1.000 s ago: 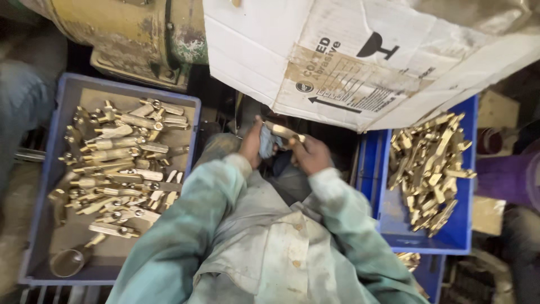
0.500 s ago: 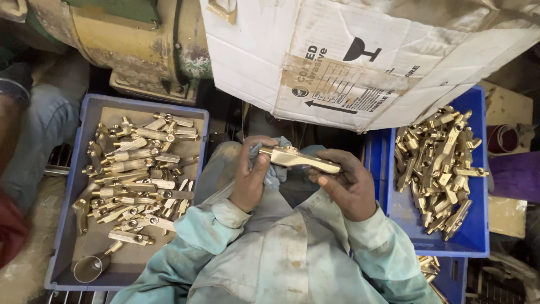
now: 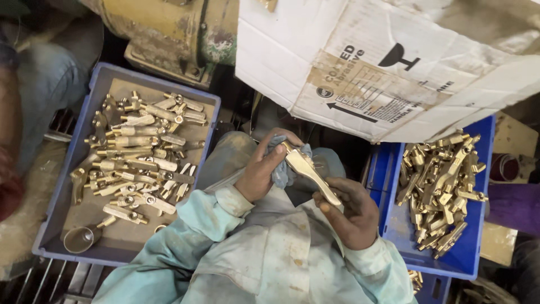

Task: The person picks up individual gold-colored metal latch components from a large blue tray, wipes them with a blue cloth, and places them into a smaller blue bin.

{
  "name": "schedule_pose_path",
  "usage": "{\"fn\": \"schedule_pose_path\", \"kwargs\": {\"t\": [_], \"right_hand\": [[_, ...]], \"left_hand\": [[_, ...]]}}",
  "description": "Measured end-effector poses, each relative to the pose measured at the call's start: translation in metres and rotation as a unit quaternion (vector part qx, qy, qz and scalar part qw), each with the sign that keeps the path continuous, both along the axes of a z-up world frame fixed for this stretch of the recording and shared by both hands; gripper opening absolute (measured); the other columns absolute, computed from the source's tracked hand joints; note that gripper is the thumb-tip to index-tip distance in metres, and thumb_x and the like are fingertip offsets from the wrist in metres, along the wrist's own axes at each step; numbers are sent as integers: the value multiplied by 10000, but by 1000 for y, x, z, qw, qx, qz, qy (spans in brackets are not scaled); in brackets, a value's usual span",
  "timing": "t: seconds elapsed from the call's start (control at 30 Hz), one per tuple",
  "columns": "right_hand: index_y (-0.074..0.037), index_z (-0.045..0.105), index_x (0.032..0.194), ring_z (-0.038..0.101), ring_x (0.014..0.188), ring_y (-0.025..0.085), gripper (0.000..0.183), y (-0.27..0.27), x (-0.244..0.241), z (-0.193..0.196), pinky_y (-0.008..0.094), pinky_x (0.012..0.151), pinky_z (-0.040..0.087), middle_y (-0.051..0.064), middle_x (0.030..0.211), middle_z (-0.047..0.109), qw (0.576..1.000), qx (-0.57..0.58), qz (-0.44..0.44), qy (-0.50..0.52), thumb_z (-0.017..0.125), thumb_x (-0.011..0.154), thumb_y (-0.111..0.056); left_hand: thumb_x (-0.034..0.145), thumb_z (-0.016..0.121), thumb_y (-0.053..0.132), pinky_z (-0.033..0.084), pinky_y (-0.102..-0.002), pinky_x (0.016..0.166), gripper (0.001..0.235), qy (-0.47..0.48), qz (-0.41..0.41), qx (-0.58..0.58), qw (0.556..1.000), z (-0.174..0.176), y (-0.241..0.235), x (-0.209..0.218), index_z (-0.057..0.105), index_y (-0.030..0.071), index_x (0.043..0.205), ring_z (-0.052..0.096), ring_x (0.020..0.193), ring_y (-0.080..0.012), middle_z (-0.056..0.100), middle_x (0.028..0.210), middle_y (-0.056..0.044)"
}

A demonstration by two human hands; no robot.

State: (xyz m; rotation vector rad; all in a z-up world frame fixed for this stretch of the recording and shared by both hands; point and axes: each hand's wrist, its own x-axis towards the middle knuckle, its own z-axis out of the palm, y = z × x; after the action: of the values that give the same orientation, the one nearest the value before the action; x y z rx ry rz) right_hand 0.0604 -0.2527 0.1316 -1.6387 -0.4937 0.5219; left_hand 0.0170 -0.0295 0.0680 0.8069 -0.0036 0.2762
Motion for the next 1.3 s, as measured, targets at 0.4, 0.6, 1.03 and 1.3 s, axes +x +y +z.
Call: {"fn": "schedule_pose_path", "kwargs": {"t": [0.4,0.6,1.03,1.3], "right_hand": [[9,702,1073,695,731,135,315,30,52,-84,274,692,554,67,815,737,979,-171,-6,-109,558,1036,-268],[23,650,905,613,536,149,348,44,114,-203,283,507,508,78,637,642,988,-145,-55,23,535,1054,-270],[28,640,964,613,502,159,203,54,154,-280,302,410,504,101,768,674,987,-117,-69,82,516,985,-131],[36,672,867,566,452,153,299,44,137,-227,288,442,473,91,592,620,986,-117,-79,90,577,1027,-198]], "left_hand": [[1009,574,292,546,-324,634,302,221,-51,-105,968,-86,10,43,554,109,1248,677,768,-205,681,981,-87],[971,646,224,589,-336,659,288,263,-96,-129,951,-207,11,92,598,49,1194,729,802,-202,717,968,-87],[1006,587,277,554,-322,548,271,259,-35,-133,956,-288,-3,120,653,22,1073,690,662,-203,712,846,-97],[1018,607,242,557,-324,565,263,218,-64,-114,967,-233,-6,108,644,4,1123,691,671,-212,715,865,-120]]}}
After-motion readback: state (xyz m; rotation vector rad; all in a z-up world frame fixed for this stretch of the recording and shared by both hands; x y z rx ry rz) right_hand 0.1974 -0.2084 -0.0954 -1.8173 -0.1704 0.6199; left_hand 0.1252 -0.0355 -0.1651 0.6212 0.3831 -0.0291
